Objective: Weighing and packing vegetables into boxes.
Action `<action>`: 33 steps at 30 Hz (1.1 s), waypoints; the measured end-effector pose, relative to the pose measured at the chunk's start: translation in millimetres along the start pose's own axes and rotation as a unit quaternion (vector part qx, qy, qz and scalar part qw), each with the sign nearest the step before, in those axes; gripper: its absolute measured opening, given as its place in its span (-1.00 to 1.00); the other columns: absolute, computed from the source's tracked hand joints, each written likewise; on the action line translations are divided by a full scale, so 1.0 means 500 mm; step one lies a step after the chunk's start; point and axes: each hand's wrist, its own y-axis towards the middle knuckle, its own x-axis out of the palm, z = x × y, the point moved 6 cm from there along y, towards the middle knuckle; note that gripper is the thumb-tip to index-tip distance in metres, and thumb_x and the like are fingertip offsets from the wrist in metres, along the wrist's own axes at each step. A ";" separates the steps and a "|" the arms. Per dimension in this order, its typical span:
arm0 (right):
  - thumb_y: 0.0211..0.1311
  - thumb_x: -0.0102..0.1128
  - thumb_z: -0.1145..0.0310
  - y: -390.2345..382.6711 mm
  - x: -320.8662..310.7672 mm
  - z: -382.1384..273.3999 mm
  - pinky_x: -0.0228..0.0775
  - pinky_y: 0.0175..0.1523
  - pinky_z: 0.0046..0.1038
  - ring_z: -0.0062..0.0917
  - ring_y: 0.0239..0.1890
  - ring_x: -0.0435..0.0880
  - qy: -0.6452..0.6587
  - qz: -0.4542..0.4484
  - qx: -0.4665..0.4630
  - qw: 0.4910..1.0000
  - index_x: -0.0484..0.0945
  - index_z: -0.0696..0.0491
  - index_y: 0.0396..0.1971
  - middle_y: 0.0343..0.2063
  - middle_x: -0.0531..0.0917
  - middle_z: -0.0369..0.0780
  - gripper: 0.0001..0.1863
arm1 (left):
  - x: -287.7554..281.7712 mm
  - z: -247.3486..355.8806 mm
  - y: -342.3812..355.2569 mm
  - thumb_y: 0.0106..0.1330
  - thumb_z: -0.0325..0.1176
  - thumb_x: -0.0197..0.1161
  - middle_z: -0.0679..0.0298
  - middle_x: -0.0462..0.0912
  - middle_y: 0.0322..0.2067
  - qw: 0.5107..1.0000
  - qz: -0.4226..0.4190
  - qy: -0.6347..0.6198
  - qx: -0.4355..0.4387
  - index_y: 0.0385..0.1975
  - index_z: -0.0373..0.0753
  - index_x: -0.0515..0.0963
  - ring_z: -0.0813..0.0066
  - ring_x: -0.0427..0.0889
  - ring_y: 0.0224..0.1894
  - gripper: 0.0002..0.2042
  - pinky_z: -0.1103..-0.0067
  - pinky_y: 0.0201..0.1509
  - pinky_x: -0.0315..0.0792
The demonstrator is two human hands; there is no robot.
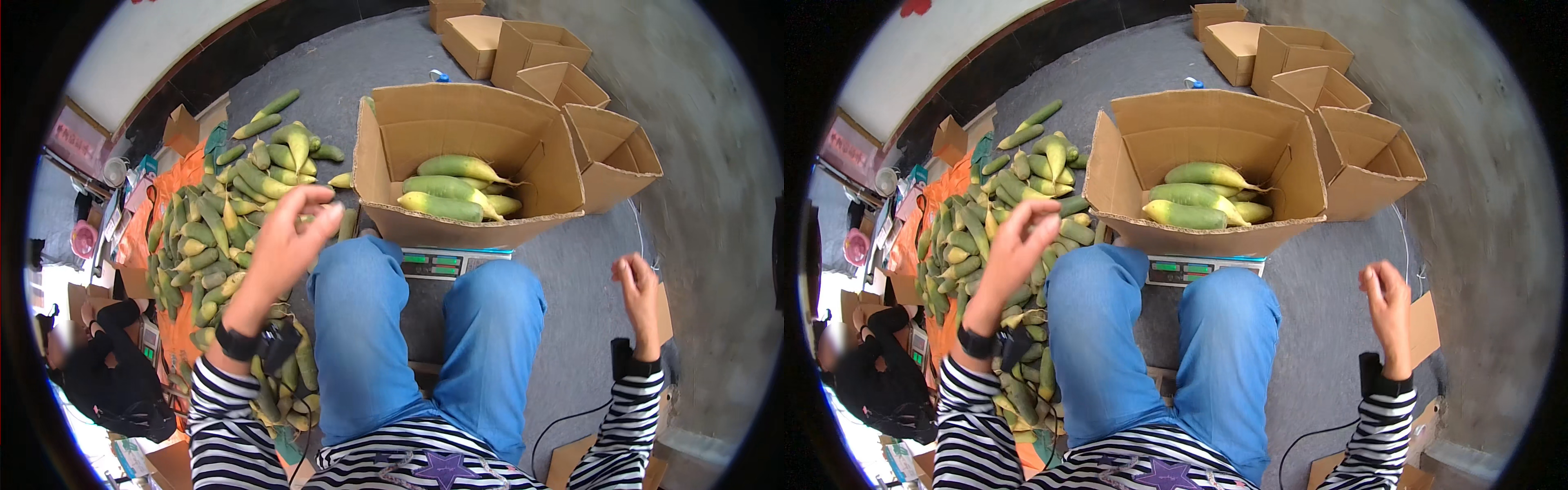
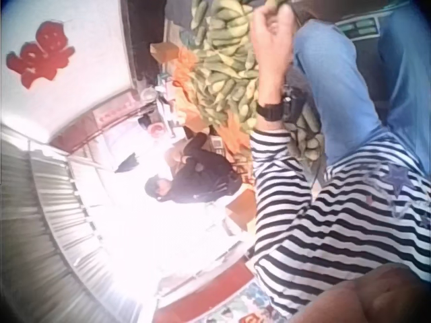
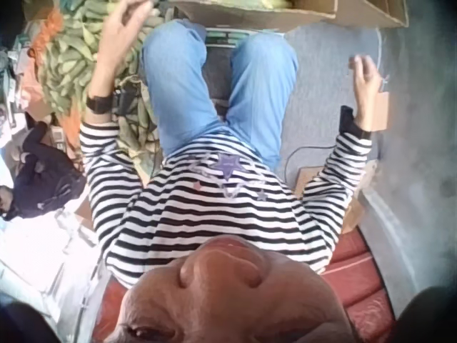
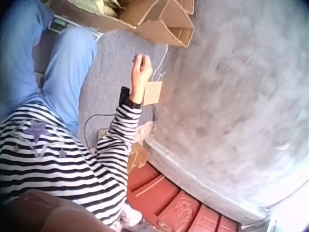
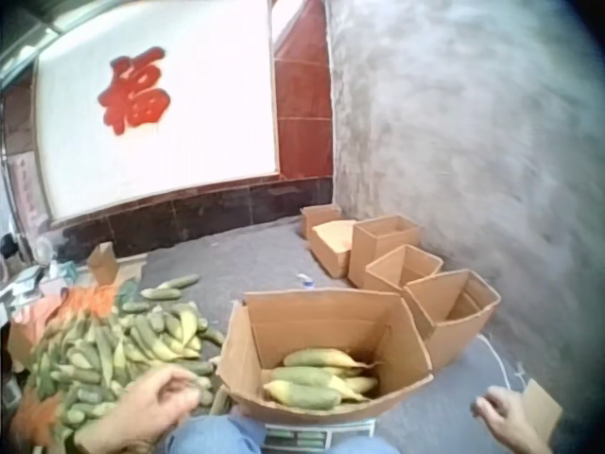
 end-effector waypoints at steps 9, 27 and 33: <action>0.29 0.27 -0.08 0.311 0.084 -0.158 0.43 -0.27 -0.40 -0.48 -0.42 0.60 -0.233 -0.089 0.036 0.968 0.55 0.25 -0.40 -0.51 0.61 -0.16 -0.44 | 0.023 -0.087 0.269 0.28 0.03 0.35 0.31 0.51 -0.58 0.973 -0.147 0.104 -0.142 -0.56 -0.21 0.35 0.60 0.54 -0.61 -0.54 0.62 -0.56 0.43; 0.24 0.32 0.10 0.384 0.191 -0.006 0.54 -0.09 -0.32 -0.41 -0.28 0.72 0.023 -0.203 0.171 0.964 0.68 0.27 -0.19 -0.37 0.75 -0.13 -0.54 | 0.087 -0.144 0.301 0.29 -0.36 0.15 0.36 0.61 -0.56 0.962 -0.206 -0.004 -0.179 -0.23 -0.35 0.64 0.65 0.49 -0.69 -0.78 0.66 -0.65 0.37; 0.12 0.30 0.08 0.345 0.157 0.021 0.52 -0.21 -0.23 -0.28 -0.38 0.68 -0.064 -0.183 0.110 0.975 0.67 0.22 -0.37 -0.44 0.70 0.01 -0.58 | 0.104 -0.078 0.312 0.29 -0.40 0.14 0.36 0.60 -0.61 0.961 -0.225 0.054 -0.153 -0.28 -0.35 0.63 0.63 0.48 -0.73 -0.82 0.65 -0.69 0.32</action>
